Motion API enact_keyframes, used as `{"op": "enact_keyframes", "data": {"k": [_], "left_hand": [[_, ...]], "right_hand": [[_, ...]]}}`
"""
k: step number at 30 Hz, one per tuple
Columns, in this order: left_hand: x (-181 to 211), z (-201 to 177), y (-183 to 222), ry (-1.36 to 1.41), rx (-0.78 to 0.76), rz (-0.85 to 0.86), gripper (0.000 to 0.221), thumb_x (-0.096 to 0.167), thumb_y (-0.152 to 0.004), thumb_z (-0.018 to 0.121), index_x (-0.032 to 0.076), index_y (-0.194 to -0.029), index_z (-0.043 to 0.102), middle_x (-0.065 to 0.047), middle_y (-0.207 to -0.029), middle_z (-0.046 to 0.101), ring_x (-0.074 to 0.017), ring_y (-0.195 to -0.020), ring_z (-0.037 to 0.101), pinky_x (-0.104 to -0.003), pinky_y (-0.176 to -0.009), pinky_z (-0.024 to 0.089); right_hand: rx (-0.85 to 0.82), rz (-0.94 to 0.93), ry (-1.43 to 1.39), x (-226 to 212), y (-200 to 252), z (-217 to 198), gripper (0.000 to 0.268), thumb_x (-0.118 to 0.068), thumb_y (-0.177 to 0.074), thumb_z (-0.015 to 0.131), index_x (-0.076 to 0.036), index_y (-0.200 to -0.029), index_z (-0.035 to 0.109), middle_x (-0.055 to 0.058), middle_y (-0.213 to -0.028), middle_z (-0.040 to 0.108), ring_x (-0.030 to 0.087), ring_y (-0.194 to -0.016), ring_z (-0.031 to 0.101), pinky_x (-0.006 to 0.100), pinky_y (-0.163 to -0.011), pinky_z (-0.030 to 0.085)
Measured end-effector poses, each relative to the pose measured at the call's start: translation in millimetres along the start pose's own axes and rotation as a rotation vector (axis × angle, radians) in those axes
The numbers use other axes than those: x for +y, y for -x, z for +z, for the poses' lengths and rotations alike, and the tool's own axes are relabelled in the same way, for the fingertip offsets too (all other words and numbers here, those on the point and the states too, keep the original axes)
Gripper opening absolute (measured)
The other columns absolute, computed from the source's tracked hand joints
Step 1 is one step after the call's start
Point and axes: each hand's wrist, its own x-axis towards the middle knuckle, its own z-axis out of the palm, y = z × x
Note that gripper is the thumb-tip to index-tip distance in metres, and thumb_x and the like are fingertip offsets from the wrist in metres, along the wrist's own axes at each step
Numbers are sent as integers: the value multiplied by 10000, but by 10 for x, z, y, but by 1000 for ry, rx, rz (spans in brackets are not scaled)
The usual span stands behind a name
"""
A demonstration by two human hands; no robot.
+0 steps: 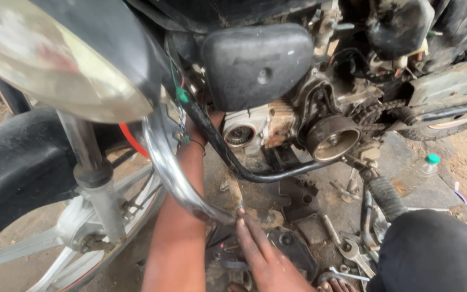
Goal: Repairing a motorcycle engine by adjusting internal components and reassembling parts.
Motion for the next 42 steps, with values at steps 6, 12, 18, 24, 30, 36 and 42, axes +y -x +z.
{"op": "enact_keyframes", "data": {"k": [6,12,18,24,30,36,42], "left_hand": [[233,-70,97,187,-49,-27,714,346,-897,754,35,-1463,450,-162,-1405,608,-323,-1248,635,-410,-1056,502],[174,-60,79,37,-16,-42,705,411,-893,742,48,-1449,506,-166,-1428,617,-319,-1244,666,-417,-1084,514],[316,-118,108,16,-50,-118,806,545,-912,728,14,-1465,476,-196,-1471,548,-347,-1317,557,-424,-1120,422],[285,-73,132,273,-98,-108,790,581,-863,698,12,-1394,567,-164,-1456,638,-309,-1351,604,-379,-1167,445],[-77,-29,107,-24,-69,-66,730,520,-972,624,-15,-1458,527,-210,-1518,521,-347,-1413,475,-412,-1181,344],[-428,-35,159,46,34,13,758,574,-1011,597,-42,-1442,503,-222,-1431,566,-387,-1329,531,-446,-1099,407],[60,-192,183,32,3,-37,704,547,-911,693,2,-1350,615,-184,-1356,669,-325,-1267,634,-435,-1055,489]], "right_hand": [[-98,35,-155,-236,-12,-303,1040,-265,-857,806,112,-1544,123,386,-1582,172,550,-1364,423,472,-1083,449],[-19,-84,-137,-228,-13,-263,1052,-242,-874,824,152,-1555,126,426,-1606,159,576,-1408,398,482,-1112,447],[-24,-30,-196,-413,-9,-476,1044,-226,-831,823,149,-1548,164,374,-1624,188,549,-1402,419,474,-1110,444],[-35,-54,-231,-398,12,-549,1028,-213,-846,805,137,-1580,176,351,-1681,160,531,-1391,459,466,-1121,455],[-95,-75,-249,-216,3,-443,1079,-243,-806,842,99,-1574,165,339,-1661,153,540,-1351,473,473,-1061,464],[-176,35,-241,-74,2,-271,1035,-330,-880,776,2,-1601,111,254,-1699,103,483,-1314,515,461,-1061,460],[-154,28,-208,51,13,-73,969,-311,-894,720,2,-1591,124,246,-1680,96,477,-1404,430,461,-1096,439]]}}
